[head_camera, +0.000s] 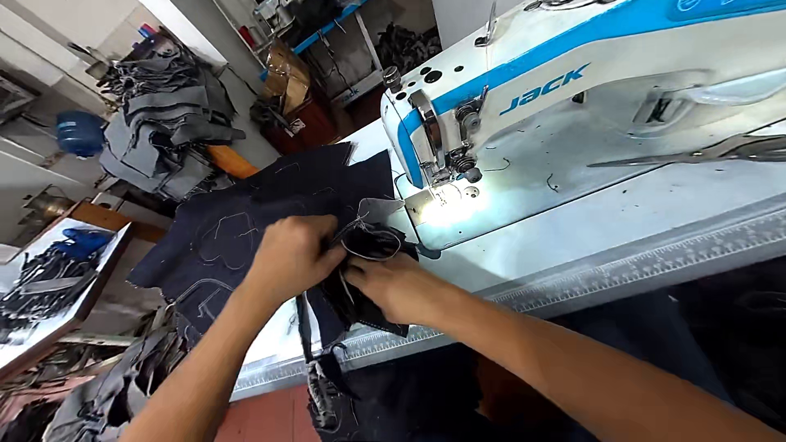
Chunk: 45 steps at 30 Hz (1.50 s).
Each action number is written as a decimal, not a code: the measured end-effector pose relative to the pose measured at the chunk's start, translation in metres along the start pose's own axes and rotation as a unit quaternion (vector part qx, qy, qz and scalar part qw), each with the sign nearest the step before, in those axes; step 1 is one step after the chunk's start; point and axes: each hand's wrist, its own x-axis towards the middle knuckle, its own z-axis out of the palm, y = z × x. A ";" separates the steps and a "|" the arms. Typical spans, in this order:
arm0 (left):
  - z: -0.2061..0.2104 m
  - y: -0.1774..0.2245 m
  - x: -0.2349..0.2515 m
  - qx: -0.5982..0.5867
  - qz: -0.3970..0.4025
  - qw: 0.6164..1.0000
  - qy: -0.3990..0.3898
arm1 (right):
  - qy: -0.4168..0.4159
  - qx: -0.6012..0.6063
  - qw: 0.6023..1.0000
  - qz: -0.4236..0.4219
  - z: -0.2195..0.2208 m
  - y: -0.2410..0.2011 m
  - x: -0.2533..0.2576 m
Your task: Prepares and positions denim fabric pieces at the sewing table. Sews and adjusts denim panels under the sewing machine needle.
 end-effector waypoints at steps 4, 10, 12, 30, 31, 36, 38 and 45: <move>0.020 0.011 -0.005 0.001 -0.015 0.998 0.067 | 0.180 -0.071 0.981 0.002 0.018 0.009 -0.032; 0.003 0.039 0.010 0.035 0.088 0.995 -0.024 | -0.029 -0.005 0.997 0.070 0.005 0.000 0.002; 0.007 0.033 0.006 -0.095 0.101 0.985 -0.099 | -0.065 0.045 0.995 0.066 -0.006 -0.004 -0.019; 0.103 0.049 -0.007 -0.123 0.149 0.979 0.070 | 0.089 -0.141 0.986 0.004 0.005 0.066 -0.109; 0.102 0.053 -0.012 -0.121 0.160 0.977 0.079 | 0.099 -0.148 0.984 -0.002 0.002 0.065 -0.106; 0.100 0.063 -0.032 -0.246 0.103 0.964 -0.019 | 0.371 -0.156 0.914 0.047 0.031 0.056 -0.141; 0.121 0.069 -0.037 -0.234 0.080 0.967 -0.060 | 0.413 -0.164 0.892 0.082 0.051 0.052 -0.164; 0.127 0.083 -0.021 -0.220 0.150 0.962 0.061 | 0.399 -0.193 0.890 0.111 0.075 0.049 -0.182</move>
